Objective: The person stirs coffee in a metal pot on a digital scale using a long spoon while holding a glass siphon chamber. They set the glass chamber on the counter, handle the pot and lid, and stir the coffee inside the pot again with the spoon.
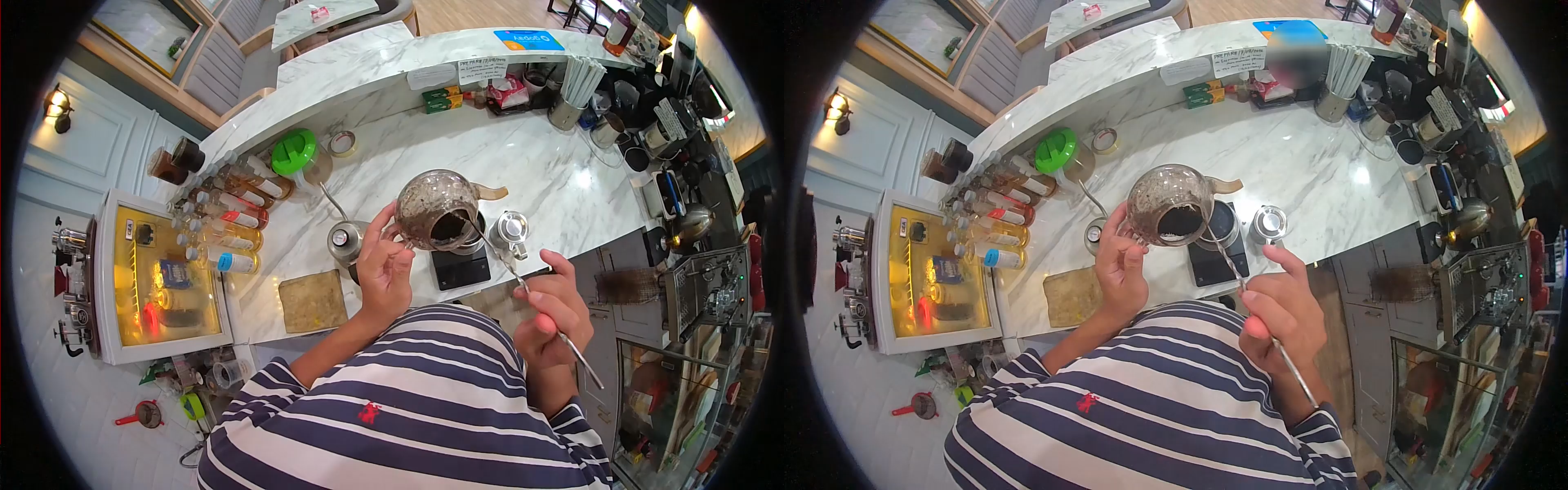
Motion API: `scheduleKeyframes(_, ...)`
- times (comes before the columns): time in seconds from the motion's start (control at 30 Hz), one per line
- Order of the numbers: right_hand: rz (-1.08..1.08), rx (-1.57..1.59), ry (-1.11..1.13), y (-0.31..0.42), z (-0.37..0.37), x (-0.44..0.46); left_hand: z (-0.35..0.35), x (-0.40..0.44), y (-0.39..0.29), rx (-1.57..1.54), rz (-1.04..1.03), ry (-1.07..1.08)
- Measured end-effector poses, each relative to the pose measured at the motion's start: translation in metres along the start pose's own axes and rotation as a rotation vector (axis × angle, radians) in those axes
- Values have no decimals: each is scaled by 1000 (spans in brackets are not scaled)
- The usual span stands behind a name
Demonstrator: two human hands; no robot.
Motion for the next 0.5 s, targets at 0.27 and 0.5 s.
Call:
scheduleKeyframes(0.27, 5, -80, 102, -3, -6, 10, -5, 1, 4, -180, -20, 19)
scheduleKeyframes(0.5, -1, -8, -13, -10, -7, 2, -2, 2, 5, -139, -71, 25)
Point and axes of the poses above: each hand's wrist, its own x-axis towards the middle knuckle, its own z-axis out of the back of the hand, y = z × x, the point moved 1 cm from there along x, towards the middle knuckle, and after that the axes turned 13 degrees about x, right-handed, at the moved point
